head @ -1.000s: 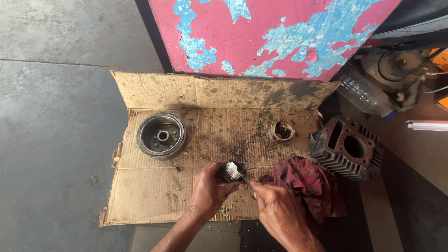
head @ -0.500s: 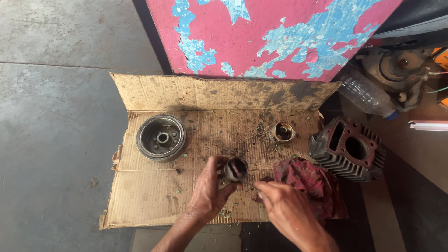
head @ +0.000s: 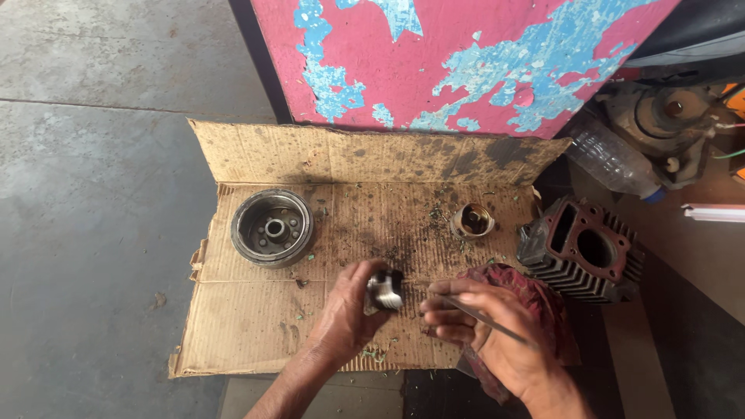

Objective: The person cleans a piston by hand using a metal tool and a cloth.

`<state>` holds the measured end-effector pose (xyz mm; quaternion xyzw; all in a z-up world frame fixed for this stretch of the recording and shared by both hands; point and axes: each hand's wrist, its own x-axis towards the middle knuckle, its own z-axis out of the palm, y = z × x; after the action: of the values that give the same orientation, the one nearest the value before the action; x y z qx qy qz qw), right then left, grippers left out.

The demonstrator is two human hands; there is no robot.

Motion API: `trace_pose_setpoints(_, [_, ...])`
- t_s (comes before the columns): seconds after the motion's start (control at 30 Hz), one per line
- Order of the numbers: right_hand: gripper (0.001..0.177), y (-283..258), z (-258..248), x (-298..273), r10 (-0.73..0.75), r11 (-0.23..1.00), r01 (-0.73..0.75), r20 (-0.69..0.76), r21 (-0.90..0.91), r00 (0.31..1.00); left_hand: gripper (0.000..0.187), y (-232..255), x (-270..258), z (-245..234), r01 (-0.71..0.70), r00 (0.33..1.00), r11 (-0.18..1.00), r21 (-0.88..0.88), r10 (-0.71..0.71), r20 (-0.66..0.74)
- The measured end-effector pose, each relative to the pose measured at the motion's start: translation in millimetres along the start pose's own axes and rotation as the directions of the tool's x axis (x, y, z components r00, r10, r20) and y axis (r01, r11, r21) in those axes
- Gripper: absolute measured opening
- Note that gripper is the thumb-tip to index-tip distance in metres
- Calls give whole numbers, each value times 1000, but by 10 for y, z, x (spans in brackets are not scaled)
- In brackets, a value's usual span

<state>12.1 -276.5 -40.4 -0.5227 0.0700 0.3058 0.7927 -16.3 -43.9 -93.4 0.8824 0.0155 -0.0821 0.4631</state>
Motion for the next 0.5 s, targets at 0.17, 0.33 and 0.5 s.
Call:
trace_pose_setpoints(0.17, [27,69,-172,40,-38,999,35,-83,-41,996,82,-42,-2,65,-232,973,972,32,233,0])
trace_pose_setpoints(0.33, [19,340,-378,185,-245,939,196,-148,-283,958,77,-19,-41,22,-161,987,987,17,161,5])
trace_pose_setpoints(0.5, [16,431,-268,212,-472,854,415,-133,-315,871,75,27,-93,86,-169,983,985,38,171,-62])
